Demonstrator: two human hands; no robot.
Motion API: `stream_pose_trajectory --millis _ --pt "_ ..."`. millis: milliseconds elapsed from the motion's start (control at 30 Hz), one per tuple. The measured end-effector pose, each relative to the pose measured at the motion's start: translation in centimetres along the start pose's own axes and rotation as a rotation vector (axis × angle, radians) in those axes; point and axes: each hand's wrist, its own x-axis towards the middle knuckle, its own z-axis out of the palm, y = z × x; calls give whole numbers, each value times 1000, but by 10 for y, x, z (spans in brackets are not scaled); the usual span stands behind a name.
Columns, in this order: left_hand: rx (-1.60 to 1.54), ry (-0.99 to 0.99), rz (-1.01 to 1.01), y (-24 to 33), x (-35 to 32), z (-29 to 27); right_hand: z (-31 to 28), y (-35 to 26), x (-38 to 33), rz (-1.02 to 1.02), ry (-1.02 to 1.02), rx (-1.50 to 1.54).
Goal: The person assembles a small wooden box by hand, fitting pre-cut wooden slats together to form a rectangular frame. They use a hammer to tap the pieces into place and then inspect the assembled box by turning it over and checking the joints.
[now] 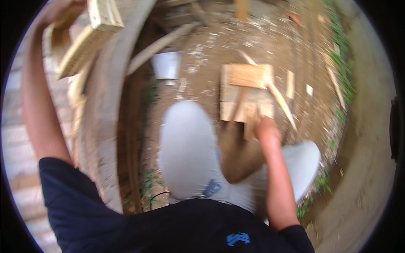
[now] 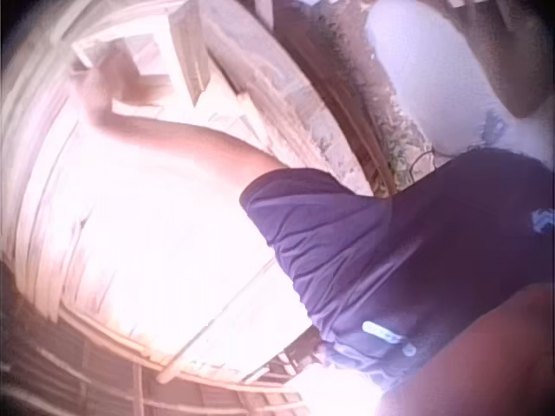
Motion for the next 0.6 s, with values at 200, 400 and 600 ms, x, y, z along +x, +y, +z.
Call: stream_pose_trajectory --millis 200,400,600 --pt "22 -121 -519 -9 -117 6 -14 3 -9 -115 37 -70" --pt "-260 -43 -705 -43 -231 64 -12 5 -13 -88 19 -80" --pt "-67 -220 -669 -117 -317 70 -21 13 -15 -169 42 -47"
